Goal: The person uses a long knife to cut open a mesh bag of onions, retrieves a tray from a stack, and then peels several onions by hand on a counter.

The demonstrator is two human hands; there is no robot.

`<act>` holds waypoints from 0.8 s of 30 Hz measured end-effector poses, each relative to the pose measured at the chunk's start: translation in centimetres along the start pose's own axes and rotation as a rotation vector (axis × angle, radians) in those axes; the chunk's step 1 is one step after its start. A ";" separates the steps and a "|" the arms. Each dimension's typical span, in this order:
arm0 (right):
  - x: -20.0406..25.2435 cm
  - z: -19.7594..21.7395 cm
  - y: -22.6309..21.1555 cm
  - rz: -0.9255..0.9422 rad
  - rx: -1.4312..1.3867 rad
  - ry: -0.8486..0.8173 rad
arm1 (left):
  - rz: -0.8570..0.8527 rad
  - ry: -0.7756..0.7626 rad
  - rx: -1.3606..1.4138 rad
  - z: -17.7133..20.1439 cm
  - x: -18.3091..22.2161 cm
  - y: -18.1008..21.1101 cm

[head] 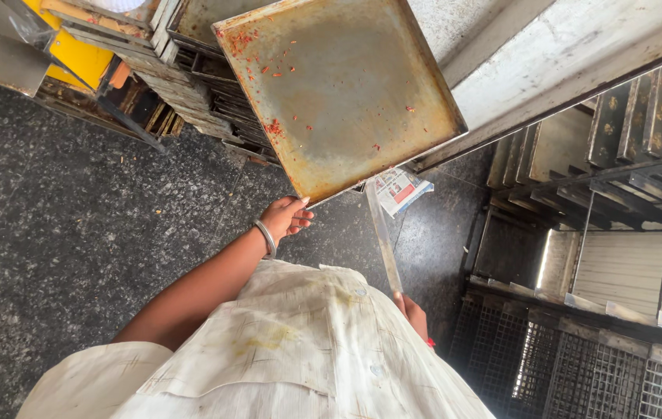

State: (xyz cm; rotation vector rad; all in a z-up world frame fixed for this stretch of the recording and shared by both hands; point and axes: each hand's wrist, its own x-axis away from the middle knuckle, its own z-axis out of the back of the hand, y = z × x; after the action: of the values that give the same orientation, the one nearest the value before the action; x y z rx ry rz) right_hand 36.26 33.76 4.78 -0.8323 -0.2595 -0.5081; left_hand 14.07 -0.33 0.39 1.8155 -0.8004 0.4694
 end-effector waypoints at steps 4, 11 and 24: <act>-1.5 -0.3 2.5 0.058 -0.102 0.028 | 0.004 -0.004 -0.019 0.1 0.2 0.0; -11.8 -4.4 -5.8 0.255 -0.162 0.058 | 0.021 0.005 -0.098 -0.1 0.8 0.5; -17.2 -5.9 -7.6 0.213 -0.147 -0.013 | 0.071 -0.169 -0.084 0.7 4.7 2.2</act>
State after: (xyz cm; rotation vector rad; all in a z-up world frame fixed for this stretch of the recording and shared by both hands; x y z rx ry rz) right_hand 17.79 30.56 -1.28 -0.9940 -0.1444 -0.3244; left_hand 15.73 -2.93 4.61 1.7698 -0.9888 0.3258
